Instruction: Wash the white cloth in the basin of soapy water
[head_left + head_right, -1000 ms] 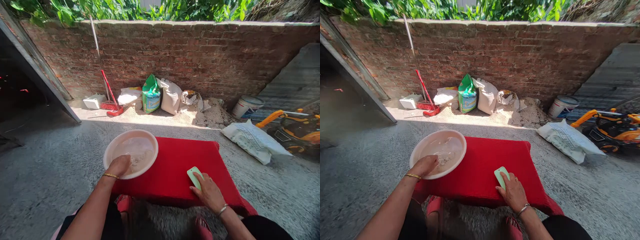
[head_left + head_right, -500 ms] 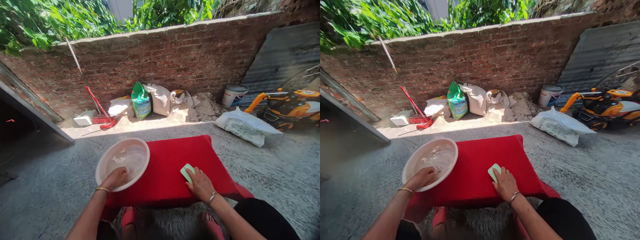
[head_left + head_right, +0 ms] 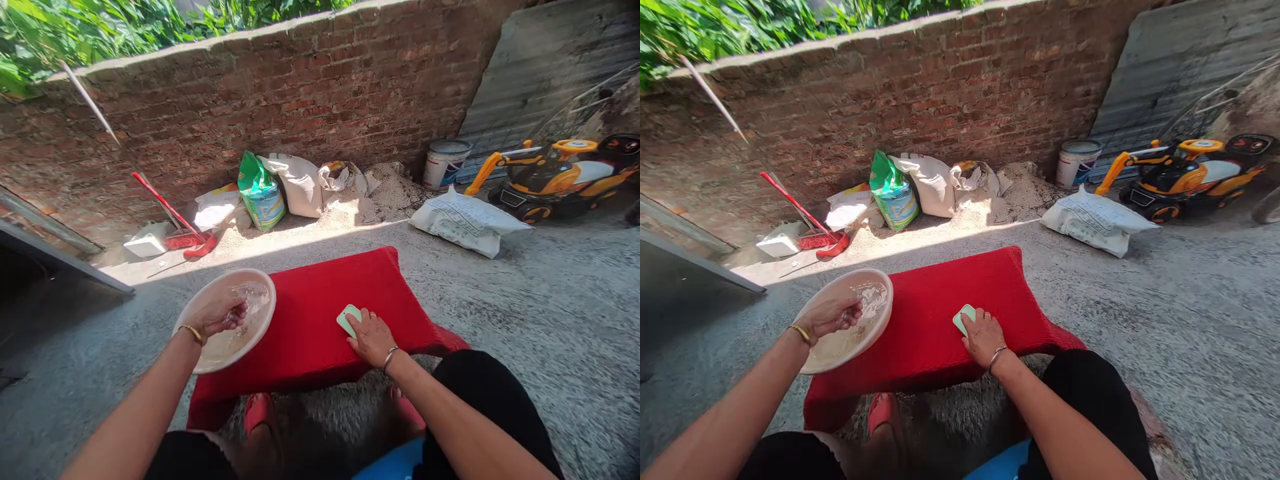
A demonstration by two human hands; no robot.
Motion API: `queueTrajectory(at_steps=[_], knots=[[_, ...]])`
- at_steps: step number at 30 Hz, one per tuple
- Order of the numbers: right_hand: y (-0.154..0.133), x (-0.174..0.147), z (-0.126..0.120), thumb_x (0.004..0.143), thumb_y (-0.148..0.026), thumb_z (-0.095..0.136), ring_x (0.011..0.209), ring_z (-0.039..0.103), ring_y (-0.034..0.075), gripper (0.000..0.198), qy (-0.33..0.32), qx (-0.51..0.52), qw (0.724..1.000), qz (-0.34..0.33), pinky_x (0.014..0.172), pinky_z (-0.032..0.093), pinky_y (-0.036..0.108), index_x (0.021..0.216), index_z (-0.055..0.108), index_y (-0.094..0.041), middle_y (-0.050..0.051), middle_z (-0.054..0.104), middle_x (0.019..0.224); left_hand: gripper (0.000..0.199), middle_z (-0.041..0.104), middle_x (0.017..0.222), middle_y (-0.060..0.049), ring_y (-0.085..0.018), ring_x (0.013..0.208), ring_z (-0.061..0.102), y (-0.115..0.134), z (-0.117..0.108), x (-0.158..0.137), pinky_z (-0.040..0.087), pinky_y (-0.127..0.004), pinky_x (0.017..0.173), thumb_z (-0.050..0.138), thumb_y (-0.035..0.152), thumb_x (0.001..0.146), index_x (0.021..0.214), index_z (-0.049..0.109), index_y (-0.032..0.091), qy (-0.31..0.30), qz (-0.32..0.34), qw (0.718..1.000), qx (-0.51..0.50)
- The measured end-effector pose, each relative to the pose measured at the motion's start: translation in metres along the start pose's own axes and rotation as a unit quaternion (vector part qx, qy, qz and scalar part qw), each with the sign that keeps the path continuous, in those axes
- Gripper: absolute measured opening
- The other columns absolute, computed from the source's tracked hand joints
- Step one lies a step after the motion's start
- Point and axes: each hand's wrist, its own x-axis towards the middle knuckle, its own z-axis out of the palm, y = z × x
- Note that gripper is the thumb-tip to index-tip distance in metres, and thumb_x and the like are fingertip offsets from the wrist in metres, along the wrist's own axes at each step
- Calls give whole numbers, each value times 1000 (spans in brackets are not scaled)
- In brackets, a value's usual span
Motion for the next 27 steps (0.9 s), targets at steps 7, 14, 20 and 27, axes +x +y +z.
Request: queueTrajectory(at_steps=[7, 14, 20, 27], knots=[[0, 0, 0, 86, -42, 61, 99, 54, 26, 49, -8, -15, 1000, -1, 80, 40, 33, 131, 48, -27, 13, 52, 115, 25, 44, 51, 7, -3, 34, 36, 120, 120, -19, 17, -15, 32, 60, 40, 81, 85, 56, 15, -206, 179, 959, -73], [4, 0, 1, 86, -41, 62, 98, 55, 26, 50, 7, -16, 1000, -8, 80, 41, 33, 132, 49, -27, 13, 53, 113, 15, 54, 57, 4, -7, 46, 54, 127, 153, -20, 37, -17, 42, 51, 12, 78, 91, 58, 15, -193, 236, 952, -5], [10, -9, 25, 87, -33, 58, 95, 56, 27, 47, 62, -31, 997, -28, 80, 44, 37, 133, 51, -27, 14, 54, 114, 23, 56, 67, 4, -9, 56, 55, 53, 59, -8, 44, -20, 52, 62, 21, 76, 98, 58, 16, 1, 175, 984, -47], [23, -16, 49, 88, -36, 53, 94, 58, 28, 41, 132, 21, 987, -89, 82, 49, 42, 127, 55, -26, 14, 55, 117, 17, 52, 58, 3, -11, 50, 54, -39, -8, -8, 46, -24, 53, 59, 28, 81, 89, 53, 14, 122, -10, 979, -162]])
